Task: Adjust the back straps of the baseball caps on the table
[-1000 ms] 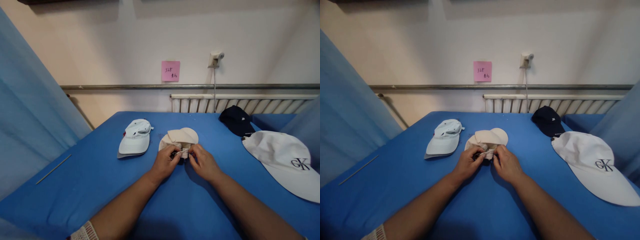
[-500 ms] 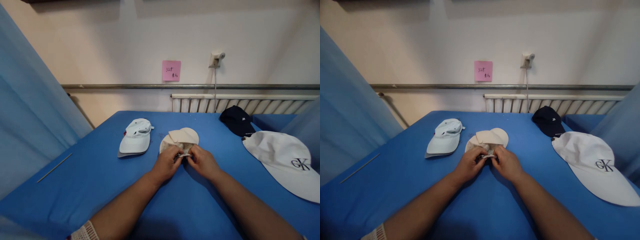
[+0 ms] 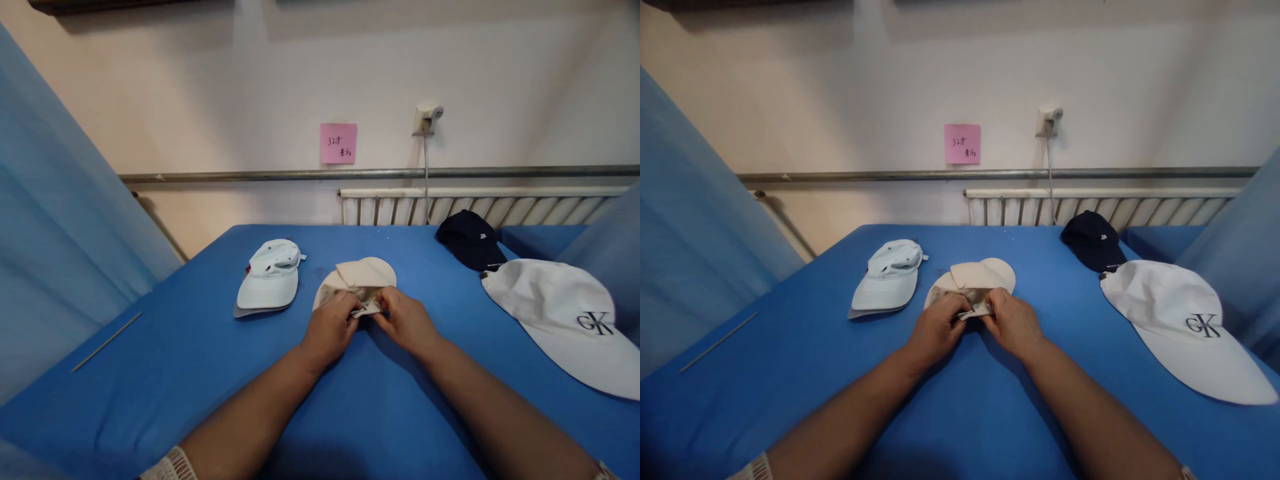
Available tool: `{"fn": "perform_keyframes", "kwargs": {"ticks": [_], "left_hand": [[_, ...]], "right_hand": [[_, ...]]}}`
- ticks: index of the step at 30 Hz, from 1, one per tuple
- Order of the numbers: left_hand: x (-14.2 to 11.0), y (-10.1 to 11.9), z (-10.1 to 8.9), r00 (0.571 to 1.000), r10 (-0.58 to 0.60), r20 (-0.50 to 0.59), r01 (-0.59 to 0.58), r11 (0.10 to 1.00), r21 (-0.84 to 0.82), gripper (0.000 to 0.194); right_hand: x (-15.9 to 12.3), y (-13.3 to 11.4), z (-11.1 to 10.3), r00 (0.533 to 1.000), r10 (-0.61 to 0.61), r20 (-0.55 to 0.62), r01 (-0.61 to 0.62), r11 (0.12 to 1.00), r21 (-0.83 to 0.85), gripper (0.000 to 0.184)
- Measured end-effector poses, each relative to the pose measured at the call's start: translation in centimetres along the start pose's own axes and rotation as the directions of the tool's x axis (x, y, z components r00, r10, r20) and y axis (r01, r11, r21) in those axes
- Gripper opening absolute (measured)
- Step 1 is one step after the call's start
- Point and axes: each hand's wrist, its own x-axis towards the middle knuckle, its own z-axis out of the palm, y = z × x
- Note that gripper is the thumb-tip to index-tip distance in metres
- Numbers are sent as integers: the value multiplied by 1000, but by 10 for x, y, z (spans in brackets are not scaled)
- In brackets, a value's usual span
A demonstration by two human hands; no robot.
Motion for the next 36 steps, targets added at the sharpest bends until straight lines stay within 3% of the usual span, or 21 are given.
{"fn": "perform_keyframes", "kwargs": {"ticks": [4, 11, 15, 18, 21, 24, 26, 28, 32, 36], "left_hand": [[-2, 4, 0, 990, 138, -22, -138, 990, 13, 28], [-2, 8, 1, 960, 280, 31, -281, 958, 55, 31], [-1, 13, -7, 961, 247, 121, -247, 969, -14, 22], [0, 16, -12, 976, 141, 169, -143, 990, -2, 20], [1, 15, -15, 973, 61, 223, -75, 996, 54, 17], [0, 13, -13, 966, 58, 253, -68, 997, 32, 11], [-1, 10, -11, 980, 55, 192, -51, 998, -21, 11], [-2, 4, -10, 998, 22, 61, -18, 998, -67, 13], [3, -8, -12, 978, -63, -201, 51, 997, -65, 13], [9, -15, -17, 981, 0, -196, 0, 1000, -1, 21]], "right_hand": [[1, -4, 1, 999, -33, -34, 30, 996, -88, 7], [2, 0, 3, 990, 112, -84, -126, 976, -178, 15], [3, 4, -3, 977, 213, -21, -214, 963, -163, 20], [4, 6, -9, 967, 256, 13, -251, 955, -159, 21], [2, 5, -14, 961, 266, 70, -250, 951, -185, 21], [-4, 7, -20, 949, 249, 192, -216, 960, -178, 17], [-6, 11, -23, 929, 253, 271, -220, 964, -147, 14], [-5, 15, -25, 916, 281, 286, -257, 959, -119, 16], [0, 19, -21, 934, 316, 166, -313, 949, -43, 20], [0, 15, -9, 941, 334, 63, -339, 934, 109, 15]]}}
